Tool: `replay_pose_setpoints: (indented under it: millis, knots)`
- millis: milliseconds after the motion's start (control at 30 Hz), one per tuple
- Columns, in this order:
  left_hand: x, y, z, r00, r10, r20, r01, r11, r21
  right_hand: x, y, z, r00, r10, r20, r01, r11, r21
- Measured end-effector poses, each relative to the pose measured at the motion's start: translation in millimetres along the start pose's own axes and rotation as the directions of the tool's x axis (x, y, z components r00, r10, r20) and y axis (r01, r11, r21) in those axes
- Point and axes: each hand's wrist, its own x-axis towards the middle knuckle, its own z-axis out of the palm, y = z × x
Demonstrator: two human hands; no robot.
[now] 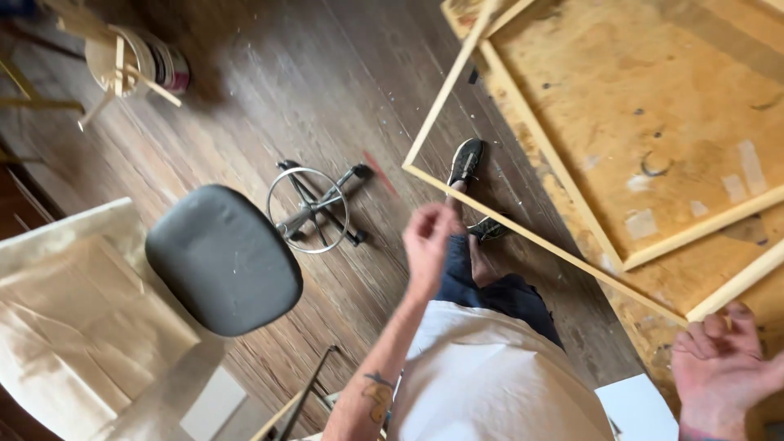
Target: Apply wood glue to the joints of wooden slats and assemble them into rectangular frames.
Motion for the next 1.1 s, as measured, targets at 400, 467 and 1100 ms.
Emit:
replay_pose_setpoints:
  millis: [400,467,1100]
  knots:
    - [73.3,-14.7,-45.3,0.952,-0.281,-0.122,0.192,0.859,-0.474,15.7,-2.7,18.2,0.998,-0.01,0.054,0.02,0.983,-0.184]
    - [69.0,-7.4,-47.1,0.961,-0.245,-0.128,0.167,0.884,-0.437,18.0,0.5,28.2,0.993,0.001,0.121,0.022,0.981,-0.193]
    - [61.1,11.1,-43.0,0.963,-0.211,-0.165,0.121,0.892,-0.435,31.4,10.9,41.4,0.977,-0.024,0.214,0.073,0.972,-0.222]
